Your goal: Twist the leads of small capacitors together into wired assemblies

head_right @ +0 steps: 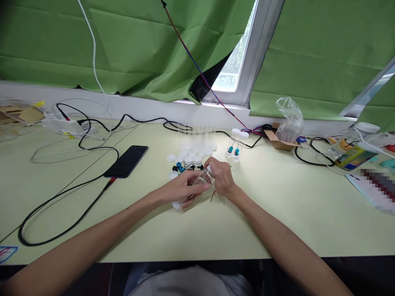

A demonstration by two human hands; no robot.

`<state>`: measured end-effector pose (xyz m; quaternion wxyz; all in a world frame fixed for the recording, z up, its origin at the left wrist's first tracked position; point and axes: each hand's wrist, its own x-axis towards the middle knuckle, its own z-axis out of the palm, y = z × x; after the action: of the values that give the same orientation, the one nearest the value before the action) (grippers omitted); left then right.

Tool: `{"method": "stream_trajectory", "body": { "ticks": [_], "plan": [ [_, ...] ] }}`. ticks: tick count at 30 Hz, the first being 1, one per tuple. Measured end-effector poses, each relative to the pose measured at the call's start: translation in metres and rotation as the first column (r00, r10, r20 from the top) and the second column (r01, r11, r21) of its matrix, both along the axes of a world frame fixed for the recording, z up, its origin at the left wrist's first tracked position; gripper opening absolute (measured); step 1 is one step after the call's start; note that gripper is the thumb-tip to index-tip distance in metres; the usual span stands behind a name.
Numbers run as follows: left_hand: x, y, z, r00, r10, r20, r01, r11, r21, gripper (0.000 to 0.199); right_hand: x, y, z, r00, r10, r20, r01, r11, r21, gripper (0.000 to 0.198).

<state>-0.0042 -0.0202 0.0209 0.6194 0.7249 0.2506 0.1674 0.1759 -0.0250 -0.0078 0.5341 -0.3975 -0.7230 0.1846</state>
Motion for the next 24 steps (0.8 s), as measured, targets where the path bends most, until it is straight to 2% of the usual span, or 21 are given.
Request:
{"method": "stream_trajectory", "body": {
  "ticks": [4, 9, 12, 17, 24],
  "plan": [
    [0.000, 0.001, -0.001, 0.999, -0.030, 0.018, 0.030, 0.999, -0.034, 0.036, 0.001, -0.002, 0.000, 1.000, 0.005, 0.015, -0.005, 1.000, -0.014, 0.038],
    [0.000, -0.002, 0.000, 0.999, -0.033, 0.007, 0.033, 0.999, -0.006, 0.035, -0.002, -0.004, -0.002, 1.000, -0.029, 0.006, 0.029, 0.999, 0.013, 0.041],
    [0.001, -0.004, 0.000, 1.000, -0.030, 0.008, 0.030, 0.999, 0.032, 0.032, -0.003, -0.004, -0.003, 0.997, -0.072, 0.018, 0.070, 0.996, 0.058, 0.042],
    [0.002, -0.006, -0.004, 1.000, -0.027, 0.016, 0.027, 0.999, 0.033, 0.031, -0.002, -0.003, -0.005, 0.988, -0.146, 0.049, 0.132, 0.968, 0.214, 0.042],
    [0.004, -0.010, -0.006, 0.999, -0.019, 0.046, 0.019, 1.000, 0.015, 0.033, -0.005, -0.003, -0.008, 0.991, -0.133, 0.000, 0.129, 0.965, 0.226, 0.041]
  ]
}}
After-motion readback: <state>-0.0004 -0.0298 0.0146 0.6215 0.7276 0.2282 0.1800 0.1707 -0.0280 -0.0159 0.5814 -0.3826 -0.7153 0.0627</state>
